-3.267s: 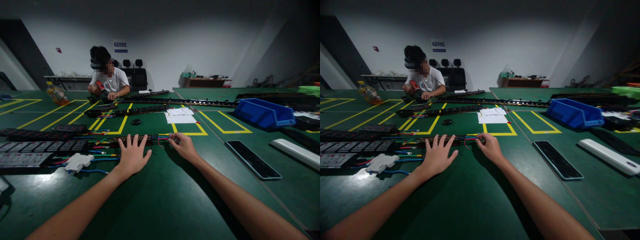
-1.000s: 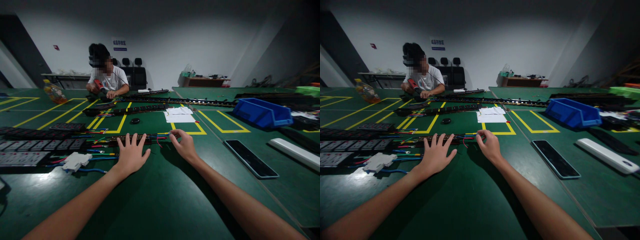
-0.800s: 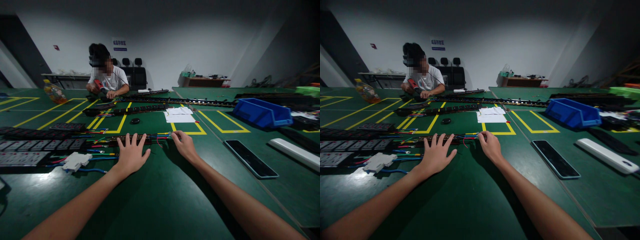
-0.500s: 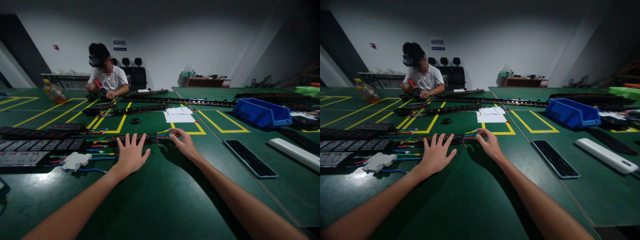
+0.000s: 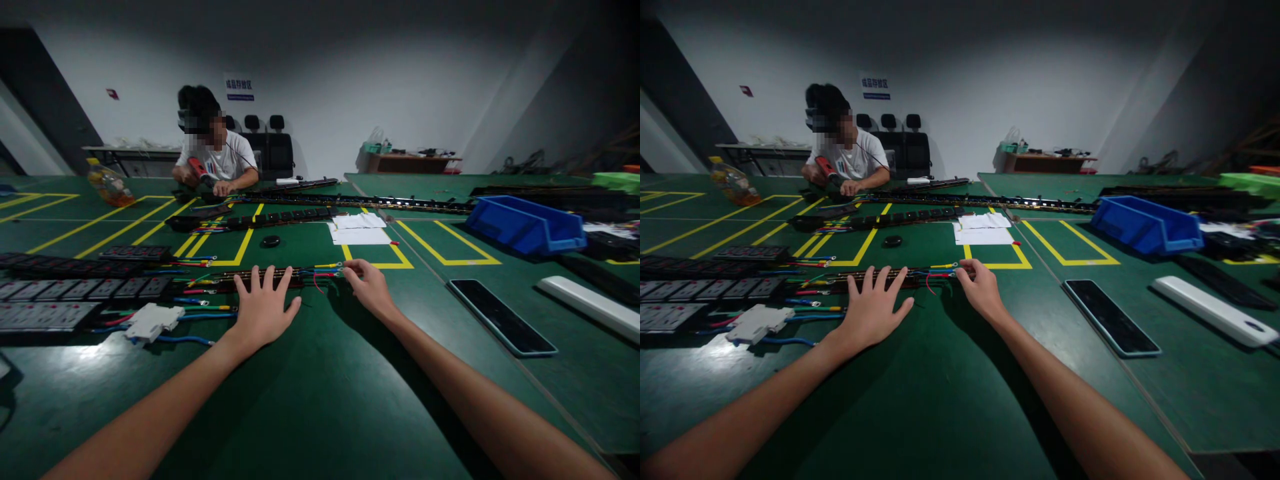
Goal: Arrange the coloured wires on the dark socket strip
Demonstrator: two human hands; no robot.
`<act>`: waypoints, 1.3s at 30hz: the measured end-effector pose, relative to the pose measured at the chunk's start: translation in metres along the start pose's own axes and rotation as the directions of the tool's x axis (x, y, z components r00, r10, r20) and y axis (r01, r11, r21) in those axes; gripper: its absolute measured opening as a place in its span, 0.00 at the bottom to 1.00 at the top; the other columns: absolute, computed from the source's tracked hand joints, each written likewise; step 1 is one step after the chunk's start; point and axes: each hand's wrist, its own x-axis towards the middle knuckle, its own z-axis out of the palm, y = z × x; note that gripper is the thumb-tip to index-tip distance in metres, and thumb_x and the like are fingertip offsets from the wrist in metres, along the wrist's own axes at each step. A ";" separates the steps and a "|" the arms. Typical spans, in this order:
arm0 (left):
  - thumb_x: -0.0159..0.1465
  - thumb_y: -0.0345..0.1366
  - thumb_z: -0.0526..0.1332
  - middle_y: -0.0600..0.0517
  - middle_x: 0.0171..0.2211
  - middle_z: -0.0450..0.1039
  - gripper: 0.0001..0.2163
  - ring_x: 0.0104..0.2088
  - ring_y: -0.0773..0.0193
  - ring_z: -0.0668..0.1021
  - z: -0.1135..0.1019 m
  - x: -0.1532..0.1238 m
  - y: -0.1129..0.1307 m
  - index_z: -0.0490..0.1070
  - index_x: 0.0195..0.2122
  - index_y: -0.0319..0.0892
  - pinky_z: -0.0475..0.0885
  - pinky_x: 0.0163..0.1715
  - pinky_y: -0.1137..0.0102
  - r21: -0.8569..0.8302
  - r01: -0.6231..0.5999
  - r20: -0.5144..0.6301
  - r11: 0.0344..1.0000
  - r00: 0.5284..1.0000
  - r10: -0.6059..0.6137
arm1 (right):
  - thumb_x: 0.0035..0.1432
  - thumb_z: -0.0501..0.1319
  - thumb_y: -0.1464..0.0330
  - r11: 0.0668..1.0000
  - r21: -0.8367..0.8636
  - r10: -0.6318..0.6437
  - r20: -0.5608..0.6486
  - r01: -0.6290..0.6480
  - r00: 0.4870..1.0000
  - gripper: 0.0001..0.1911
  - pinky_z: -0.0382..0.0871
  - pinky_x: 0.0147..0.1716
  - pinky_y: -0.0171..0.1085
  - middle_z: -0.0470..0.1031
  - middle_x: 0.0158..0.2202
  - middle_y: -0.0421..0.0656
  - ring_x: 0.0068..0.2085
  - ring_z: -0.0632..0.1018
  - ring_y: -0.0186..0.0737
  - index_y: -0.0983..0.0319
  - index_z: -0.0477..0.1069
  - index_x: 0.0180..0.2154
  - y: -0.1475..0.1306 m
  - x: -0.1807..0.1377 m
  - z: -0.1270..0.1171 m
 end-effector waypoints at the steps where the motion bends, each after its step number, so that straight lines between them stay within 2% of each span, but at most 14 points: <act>1: 0.71 0.57 0.43 0.38 0.71 0.57 0.33 0.70 0.28 0.57 0.001 0.000 0.000 0.50 0.75 0.51 0.49 0.61 0.25 0.001 -0.002 -0.005 1.000 1.000 0.002 | 0.58 0.59 0.56 1.000 -0.014 0.007 -0.005 -0.007 1.000 0.21 0.76 0.33 0.42 0.81 0.37 0.49 0.36 0.80 0.46 0.65 0.79 0.43 0.000 0.000 -0.001; 5: 0.71 0.58 0.42 0.38 0.71 0.56 0.34 0.70 0.28 0.57 0.005 0.001 -0.002 0.49 0.75 0.51 0.49 0.61 0.25 -0.003 -0.009 -0.014 1.000 1.000 0.008 | 0.59 0.59 0.56 0.999 -0.045 0.007 -0.014 -0.007 1.000 0.19 0.74 0.31 0.40 0.80 0.31 0.47 0.33 0.79 0.46 0.64 0.79 0.35 -0.003 -0.002 -0.003; 11: 0.71 0.59 0.42 0.38 0.72 0.56 0.34 0.70 0.28 0.56 0.002 0.001 -0.002 0.49 0.75 0.52 0.49 0.61 0.25 -0.011 -0.005 0.006 1.000 1.000 0.005 | 0.59 0.59 0.58 0.993 0.045 -0.104 -0.010 0.105 0.994 0.19 0.73 0.34 0.40 0.82 0.37 0.48 0.36 0.79 0.46 0.64 0.81 0.41 -0.009 -0.003 -0.006; 16: 0.71 0.58 0.43 0.38 0.72 0.56 0.34 0.70 0.28 0.57 0.001 0.001 -0.002 0.48 0.75 0.51 0.49 0.62 0.25 -0.008 -0.004 0.012 1.000 1.000 0.004 | 0.58 0.58 0.58 0.999 -0.001 -0.044 -0.051 0.044 0.998 0.18 0.72 0.36 0.41 0.82 0.33 0.47 0.34 0.79 0.46 0.64 0.81 0.38 -0.007 -0.002 -0.004; 20: 0.71 0.59 0.42 0.38 0.72 0.56 0.34 0.70 0.28 0.57 0.004 0.002 -0.003 0.48 0.75 0.52 0.49 0.62 0.25 -0.010 -0.008 -0.004 1.000 1.000 0.008 | 0.58 0.58 0.58 0.997 -0.064 -0.048 -0.103 0.042 0.994 0.18 0.70 0.36 0.41 0.82 0.32 0.47 0.34 0.78 0.45 0.64 0.80 0.36 -0.007 -0.003 -0.004; 28: 0.71 0.58 0.43 0.38 0.72 0.56 0.34 0.70 0.28 0.57 -0.002 0.001 0.000 0.50 0.75 0.51 0.49 0.62 0.26 -0.002 0.004 0.009 1.000 1.000 -0.004 | 0.57 0.57 0.59 0.995 -0.043 -0.090 -0.048 0.088 0.995 0.19 0.70 0.37 0.41 0.83 0.33 0.47 0.34 0.78 0.45 0.63 0.82 0.37 -0.009 -0.002 -0.004; 34: 0.71 0.59 0.43 0.39 0.72 0.55 0.34 0.71 0.29 0.56 -0.002 0.001 -0.001 0.48 0.75 0.52 0.48 0.62 0.26 -0.013 0.001 0.023 1.000 1.000 -0.001 | 0.57 0.57 0.59 0.996 -0.077 -0.047 -0.072 0.042 0.996 0.18 0.69 0.35 0.40 0.82 0.32 0.47 0.32 0.78 0.45 0.63 0.82 0.35 -0.006 -0.002 -0.003; 39: 0.71 0.59 0.42 0.38 0.72 0.55 0.34 0.71 0.29 0.56 -0.001 0.001 -0.002 0.48 0.75 0.52 0.48 0.62 0.26 -0.022 -0.002 0.029 1.000 1.000 0.003 | 0.57 0.56 0.60 0.998 0.005 -0.057 -0.028 0.057 0.998 0.19 0.69 0.36 0.41 0.82 0.33 0.47 0.32 0.78 0.45 0.63 0.81 0.38 -0.006 -0.001 -0.005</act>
